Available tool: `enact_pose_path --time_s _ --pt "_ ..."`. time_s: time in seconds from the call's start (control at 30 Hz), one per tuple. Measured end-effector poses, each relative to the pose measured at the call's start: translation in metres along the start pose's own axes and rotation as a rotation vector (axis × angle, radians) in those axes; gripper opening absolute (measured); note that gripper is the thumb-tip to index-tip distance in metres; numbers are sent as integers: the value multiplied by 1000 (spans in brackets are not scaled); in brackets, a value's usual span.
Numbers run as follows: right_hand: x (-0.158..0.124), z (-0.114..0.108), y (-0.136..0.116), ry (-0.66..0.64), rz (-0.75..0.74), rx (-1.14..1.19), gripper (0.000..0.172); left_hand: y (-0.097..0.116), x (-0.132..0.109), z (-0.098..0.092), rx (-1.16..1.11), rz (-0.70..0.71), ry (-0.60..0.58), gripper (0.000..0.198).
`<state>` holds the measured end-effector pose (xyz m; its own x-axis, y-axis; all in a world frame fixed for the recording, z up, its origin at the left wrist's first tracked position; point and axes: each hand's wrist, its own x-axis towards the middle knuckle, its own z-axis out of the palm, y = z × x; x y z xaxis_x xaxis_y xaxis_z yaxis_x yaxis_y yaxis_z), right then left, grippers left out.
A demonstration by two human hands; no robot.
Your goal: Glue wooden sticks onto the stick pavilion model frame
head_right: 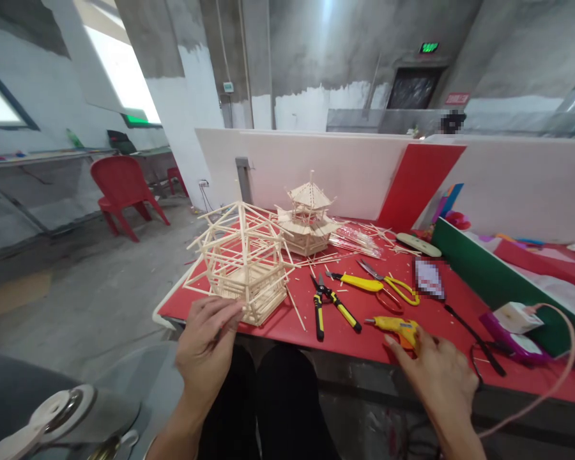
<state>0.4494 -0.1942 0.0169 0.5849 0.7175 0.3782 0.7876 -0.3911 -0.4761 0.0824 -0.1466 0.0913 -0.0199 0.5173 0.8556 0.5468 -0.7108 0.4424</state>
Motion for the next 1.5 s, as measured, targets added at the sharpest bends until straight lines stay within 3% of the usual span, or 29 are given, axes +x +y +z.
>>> enact_pose_path --time_s 0.03,0.1,0.2,0.27,0.33,0.47,0.53,0.63,0.67,0.77,0.83,1.07,1.37,1.5 --pt "-8 -7 -22 1 -61 -4 47 2 0 -1 7 44 -35 33" --pt "-29 -21 -78 -45 -193 256 38 6 0 -4 34 130 -88 39" --pt "-62 -37 -161 -267 -594 637 24 14 0 -13 105 253 -130 48" --pt "-78 -40 -198 -262 -736 787 18 17 0 -22 137 321 -157 52" --pt "-87 -39 -216 -210 -757 843 13 17 -1 -32 135 339 -189 54" --pt "-91 -34 -223 -118 -783 790 12 9 -10 -40 36 200 -233 54" --pt "-91 -28 -223 -1 -789 750 15 6 -19 -36 -29 29 -140 46" --pt "-90 -13 -227 210 -757 651 22 1 -33 -23 -228 -467 84 15" --pt "-90 -6 -229 255 -747 613 23 0 -36 -18 -372 -685 90 6" --pt "-90 13 -235 303 -722 531 24 -6 -35 -6 -937 -1230 -4 26" --pt "-90 21 -239 315 -707 503 25 -9 -28 2 -1208 -1402 -25 35" --pt "-93 32 -250 361 -680 525 25 -14 2 21 -1622 -1637 63 26" --pt "-97 47 -251 393 -664 543 23 -17 8 24 -1605 -1767 184 17" --pt "-97 48 -252 396 -659 539 22 -17 11 26 -1577 -1793 185 16"
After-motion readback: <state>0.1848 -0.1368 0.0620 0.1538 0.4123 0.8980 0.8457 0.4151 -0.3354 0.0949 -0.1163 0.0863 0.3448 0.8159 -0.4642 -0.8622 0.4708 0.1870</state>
